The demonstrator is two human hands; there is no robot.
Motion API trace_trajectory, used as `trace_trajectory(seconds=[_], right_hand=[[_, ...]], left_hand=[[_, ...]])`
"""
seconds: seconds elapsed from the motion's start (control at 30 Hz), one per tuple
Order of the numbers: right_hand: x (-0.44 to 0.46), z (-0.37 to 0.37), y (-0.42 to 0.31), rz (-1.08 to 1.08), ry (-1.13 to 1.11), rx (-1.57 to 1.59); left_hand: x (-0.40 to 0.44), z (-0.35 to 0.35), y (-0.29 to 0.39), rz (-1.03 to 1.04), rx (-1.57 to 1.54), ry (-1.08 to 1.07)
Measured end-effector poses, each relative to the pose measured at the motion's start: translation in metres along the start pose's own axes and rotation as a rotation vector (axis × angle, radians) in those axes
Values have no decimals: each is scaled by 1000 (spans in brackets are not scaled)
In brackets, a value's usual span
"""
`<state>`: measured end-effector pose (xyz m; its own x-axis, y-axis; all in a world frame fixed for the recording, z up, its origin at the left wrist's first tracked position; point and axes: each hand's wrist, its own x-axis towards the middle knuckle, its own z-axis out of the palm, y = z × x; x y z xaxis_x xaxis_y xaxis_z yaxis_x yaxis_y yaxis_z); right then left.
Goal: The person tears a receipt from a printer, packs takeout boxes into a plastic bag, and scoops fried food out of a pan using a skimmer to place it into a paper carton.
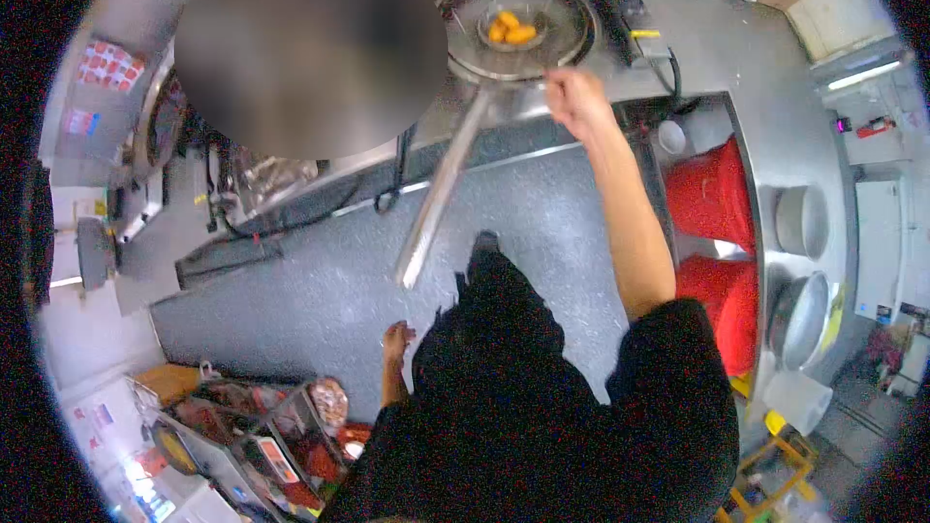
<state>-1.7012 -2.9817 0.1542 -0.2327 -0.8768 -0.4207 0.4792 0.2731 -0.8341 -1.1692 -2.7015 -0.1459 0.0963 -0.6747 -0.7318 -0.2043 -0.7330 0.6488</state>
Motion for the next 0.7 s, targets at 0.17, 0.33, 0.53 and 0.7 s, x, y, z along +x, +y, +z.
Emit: trace_trajectory(seconds=[0.17, 0.33, 0.53, 0.7], right_hand=[[-23, 16, -20, -39, -27, -132], [-1, -26, 0, 119, -125, 76], [-7, -35, 12, 323, -71, -43], [36, -46, 27, 197, -165, -82]], left_hand=[[-47, -14, -110, 30, 131, 26], [-102, 35, -194, -274, -198, 105], [-144, 79, -237, -140, 70, 2], [-135, 104, -200, -223, -118, 90]])
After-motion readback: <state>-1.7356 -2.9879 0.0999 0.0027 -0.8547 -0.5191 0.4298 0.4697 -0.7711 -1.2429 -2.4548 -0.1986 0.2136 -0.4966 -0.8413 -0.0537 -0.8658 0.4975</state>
